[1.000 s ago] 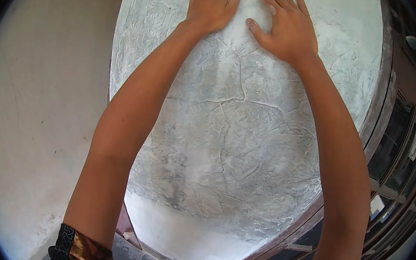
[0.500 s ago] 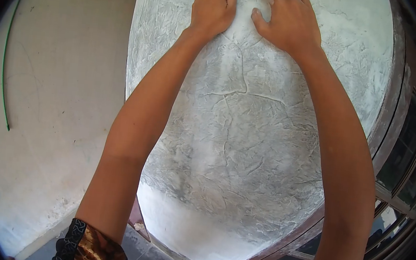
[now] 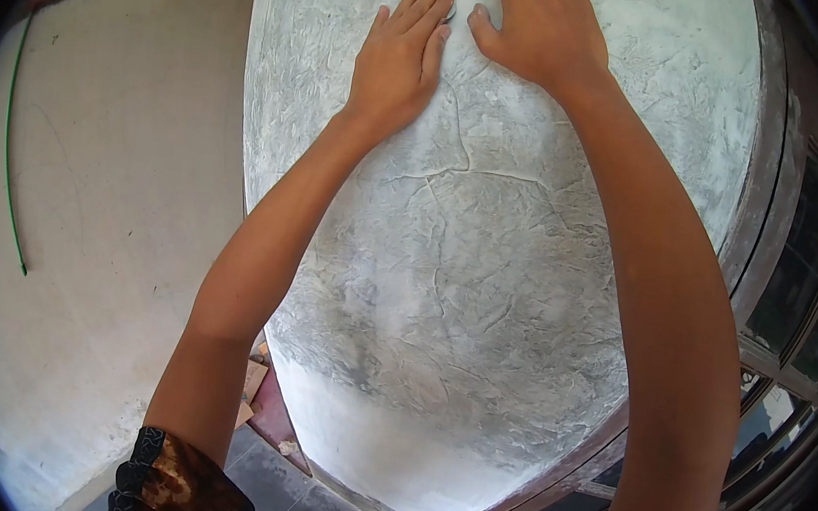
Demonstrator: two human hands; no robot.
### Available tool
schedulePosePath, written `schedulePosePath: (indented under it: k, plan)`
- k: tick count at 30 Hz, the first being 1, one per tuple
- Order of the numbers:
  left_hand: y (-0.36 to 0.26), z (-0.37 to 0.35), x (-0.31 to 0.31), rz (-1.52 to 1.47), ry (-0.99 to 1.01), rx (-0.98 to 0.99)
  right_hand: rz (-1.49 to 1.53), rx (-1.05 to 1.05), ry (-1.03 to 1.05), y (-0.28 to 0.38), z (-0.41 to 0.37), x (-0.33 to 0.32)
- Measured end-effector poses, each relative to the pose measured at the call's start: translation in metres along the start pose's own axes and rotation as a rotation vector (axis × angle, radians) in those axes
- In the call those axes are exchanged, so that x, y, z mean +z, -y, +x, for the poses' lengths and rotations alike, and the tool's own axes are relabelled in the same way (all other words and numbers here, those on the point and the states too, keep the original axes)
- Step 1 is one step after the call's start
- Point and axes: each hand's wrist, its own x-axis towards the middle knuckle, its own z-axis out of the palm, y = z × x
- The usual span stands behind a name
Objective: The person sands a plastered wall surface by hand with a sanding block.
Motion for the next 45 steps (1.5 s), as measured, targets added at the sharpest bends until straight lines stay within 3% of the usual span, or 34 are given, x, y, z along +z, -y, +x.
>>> schedulePosePath:
  k: [7, 12, 16, 18, 24, 28, 30, 33, 38, 41, 45]
  plan:
    - [0.034, 0.072, 0.004, 0.018, -0.070, -0.075, -0.058, 0.031, 0.095, 0.001, 0.002, -0.006]
    - [0.003, -0.010, 0.003, 0.023, -0.095, 0.050, -0.072, 0.035, 0.037, 0.000, -0.001, 0.003]
    - [0.028, 0.041, 0.002, 0.054, -0.130, 0.042, -0.089, 0.074, 0.099, 0.006, 0.001, -0.009]
    - [0.035, 0.068, 0.002, 0.005, -0.080, -0.074, -0.097, 0.060, 0.072, 0.000, 0.002, 0.006]
    - [0.011, -0.016, 0.006, -0.032, -0.137, 0.101, -0.193, 0.061, 0.065, 0.002, 0.002, 0.008]
    - [0.036, 0.026, 0.003, -0.029, -0.187, 0.144, -0.189, 0.156, 0.135, 0.012, 0.003, -0.002]
    - [0.048, 0.067, -0.004, -0.046, -0.065, 0.073, -0.246, 0.178, 0.115, 0.017, 0.002, 0.003]
    - [0.047, 0.065, 0.004, -0.076, -0.136, 0.088, -0.309, 0.185, 0.080, 0.015, -0.003, 0.013]
    - [0.028, -0.012, 0.006, -0.069, -0.154, 0.191, -0.323, 0.192, 0.085, 0.015, -0.007, 0.013]
    - [0.041, 0.023, 0.002, -0.069, -0.153, 0.221, -0.332, 0.187, 0.072, 0.016, -0.004, 0.012]
    - [0.047, 0.055, 0.006, -0.111, -0.162, 0.114, -0.308, 0.206, 0.097, 0.017, -0.005, 0.007]
